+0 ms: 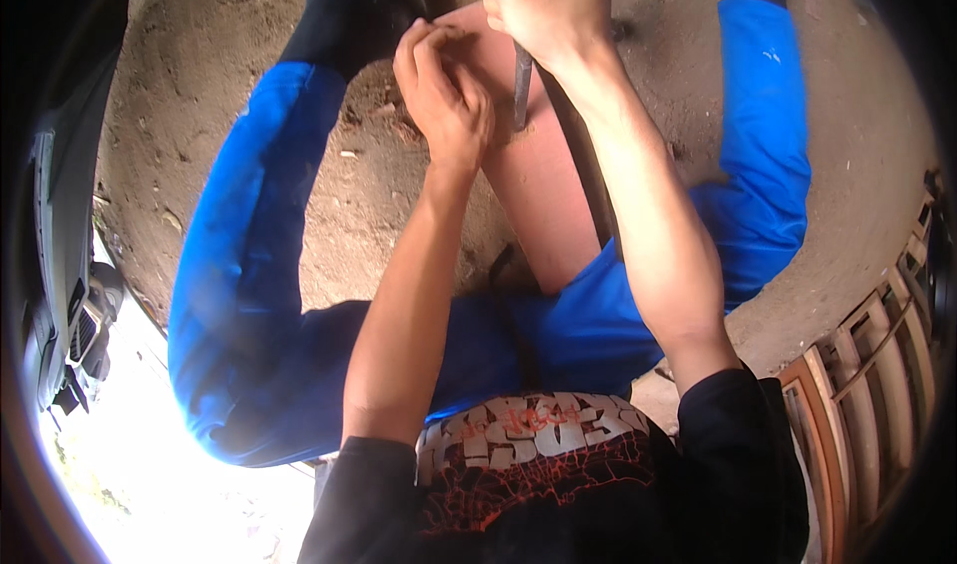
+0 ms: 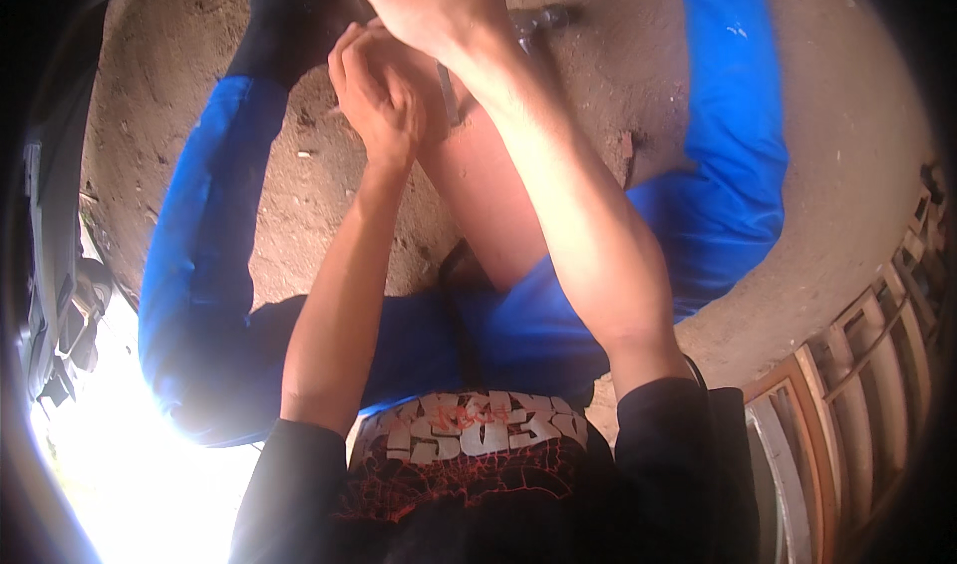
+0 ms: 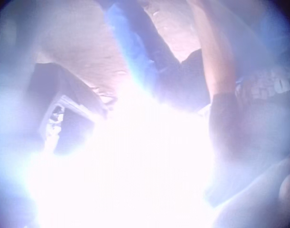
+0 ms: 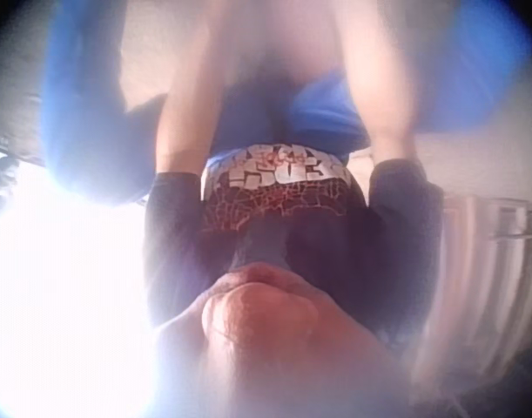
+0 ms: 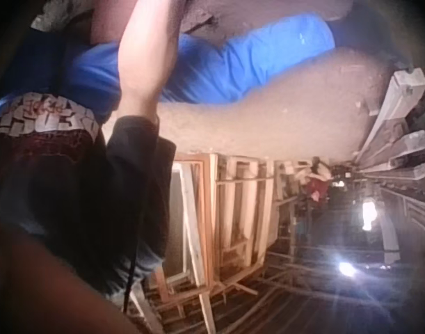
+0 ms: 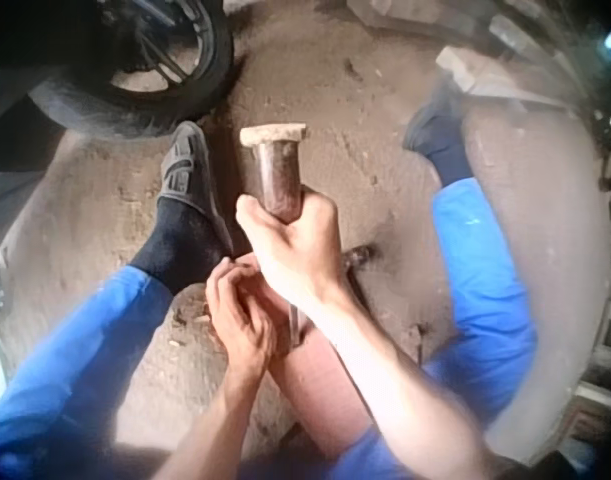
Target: The person sits on the ground and uses a chisel and hammer to carve a rectangular recess into a pinkish wooden plank. They repeatedly strike the chisel to remove wood chips and deepen the cut.
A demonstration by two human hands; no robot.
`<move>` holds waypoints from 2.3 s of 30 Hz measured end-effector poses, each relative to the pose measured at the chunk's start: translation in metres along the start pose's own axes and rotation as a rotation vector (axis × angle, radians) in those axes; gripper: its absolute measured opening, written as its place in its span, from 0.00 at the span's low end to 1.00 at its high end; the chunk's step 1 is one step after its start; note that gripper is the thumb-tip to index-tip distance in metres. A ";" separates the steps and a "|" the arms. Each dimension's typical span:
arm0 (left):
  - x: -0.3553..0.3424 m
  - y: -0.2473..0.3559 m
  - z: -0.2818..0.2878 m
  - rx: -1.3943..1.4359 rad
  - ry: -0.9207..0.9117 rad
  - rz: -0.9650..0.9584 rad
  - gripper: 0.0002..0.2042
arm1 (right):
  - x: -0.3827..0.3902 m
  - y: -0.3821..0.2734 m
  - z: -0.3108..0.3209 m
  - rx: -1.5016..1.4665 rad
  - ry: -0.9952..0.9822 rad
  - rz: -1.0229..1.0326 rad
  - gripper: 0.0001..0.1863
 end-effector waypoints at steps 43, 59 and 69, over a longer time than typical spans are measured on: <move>0.002 0.005 0.003 0.029 0.007 0.023 0.16 | 0.011 -0.008 0.013 -0.237 -0.063 -0.111 0.14; -0.002 0.012 0.007 -0.006 -0.006 -0.037 0.15 | 0.013 -0.009 0.018 -0.270 -0.039 -0.130 0.14; -0.007 0.008 0.007 -0.045 0.074 -0.046 0.11 | 0.048 -0.034 0.082 -0.417 0.286 -0.174 0.14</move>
Point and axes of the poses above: each hand's wrist, its own x-axis away from the middle knuckle, its own z-axis out of the back of the hand, y = z × x, the point moved 10 cm from there along -x, towards the middle knuckle, and after that the axes turned 12 degrees about -z, right-handed, at the moved point
